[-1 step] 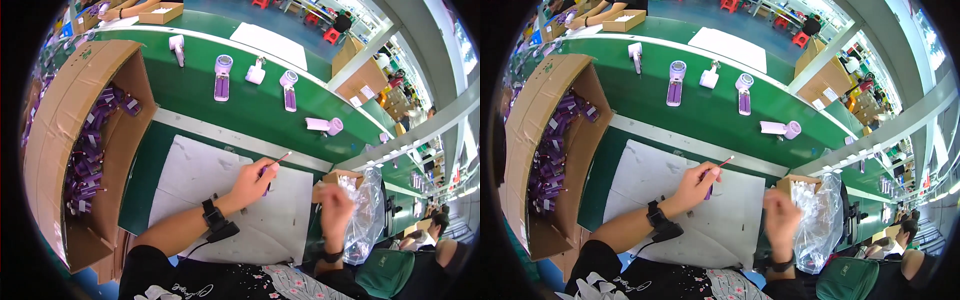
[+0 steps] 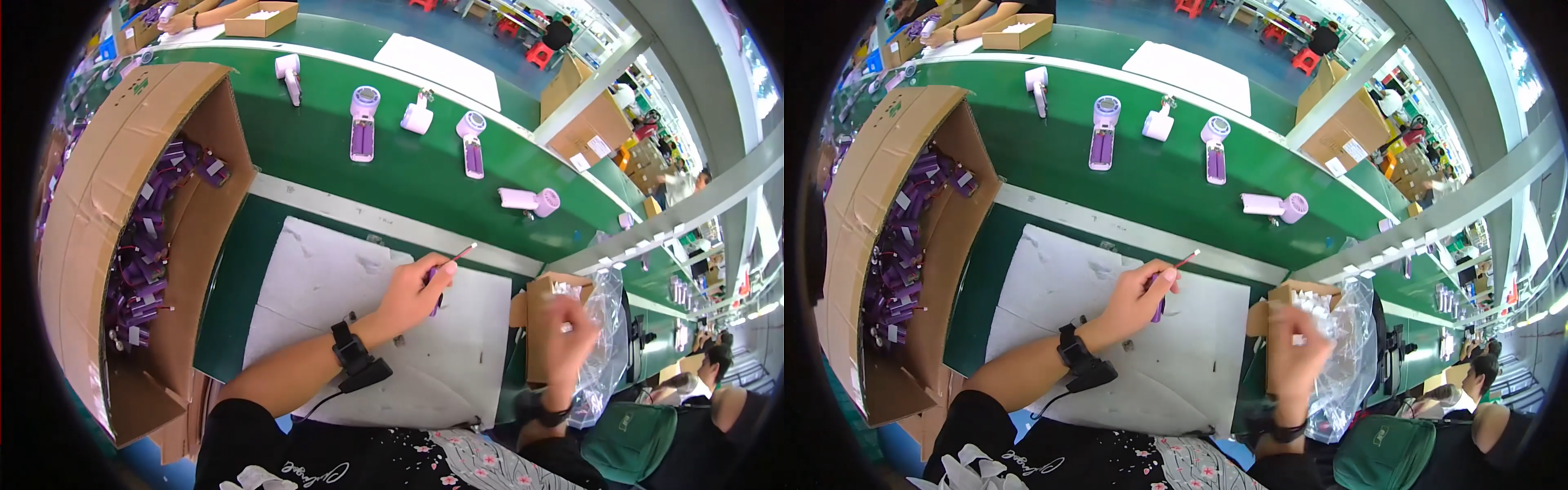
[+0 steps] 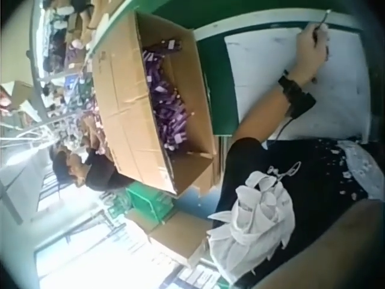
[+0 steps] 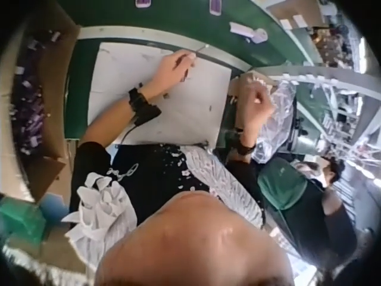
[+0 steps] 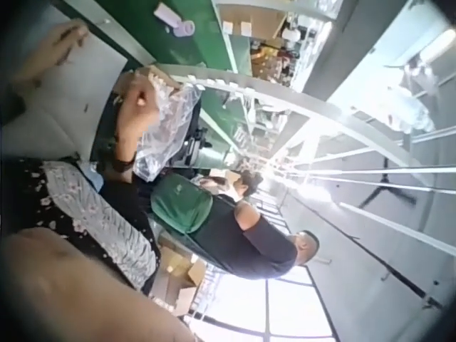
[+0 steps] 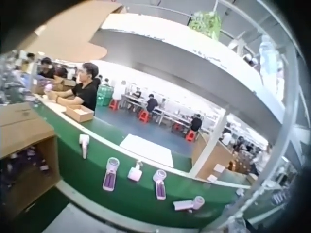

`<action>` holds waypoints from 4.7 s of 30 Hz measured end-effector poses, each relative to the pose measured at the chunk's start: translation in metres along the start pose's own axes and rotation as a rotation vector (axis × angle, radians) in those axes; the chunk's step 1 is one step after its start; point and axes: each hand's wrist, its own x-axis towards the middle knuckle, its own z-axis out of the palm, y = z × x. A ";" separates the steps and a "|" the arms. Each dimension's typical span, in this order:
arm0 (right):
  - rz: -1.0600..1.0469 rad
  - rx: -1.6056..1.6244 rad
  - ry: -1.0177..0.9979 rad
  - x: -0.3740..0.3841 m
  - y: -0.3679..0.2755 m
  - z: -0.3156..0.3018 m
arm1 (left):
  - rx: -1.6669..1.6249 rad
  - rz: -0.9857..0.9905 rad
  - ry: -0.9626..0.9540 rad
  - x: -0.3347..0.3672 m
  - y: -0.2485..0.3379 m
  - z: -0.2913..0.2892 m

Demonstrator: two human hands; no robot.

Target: Assembling handheld fans by installing internal components and batteries.

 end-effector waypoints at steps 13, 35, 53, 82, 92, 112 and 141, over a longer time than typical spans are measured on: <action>-0.051 -0.106 -0.550 0.094 -0.043 -0.059 | -0.166 -0.008 0.129 0.014 -0.022 0.004; -0.660 -0.258 -0.899 0.148 0.021 0.059 | -0.145 0.031 0.178 0.014 -0.001 0.019; -0.281 -0.221 -0.994 0.169 -0.041 0.051 | 0.007 0.218 0.393 0.021 -0.012 0.021; 0.003 0.447 -0.494 0.185 -0.073 -0.029 | -0.329 0.097 0.396 0.037 -0.017 0.005; 0.420 0.775 -0.949 0.027 -0.024 0.088 | -0.373 0.158 0.519 0.041 0.029 -0.021; -0.066 1.050 -0.151 -0.012 -0.040 0.081 | 0.026 0.249 -0.208 -0.009 0.095 -0.010; -0.113 0.603 -0.357 -0.023 -0.030 0.096 | 0.518 -0.081 -0.607 -0.012 0.055 -0.062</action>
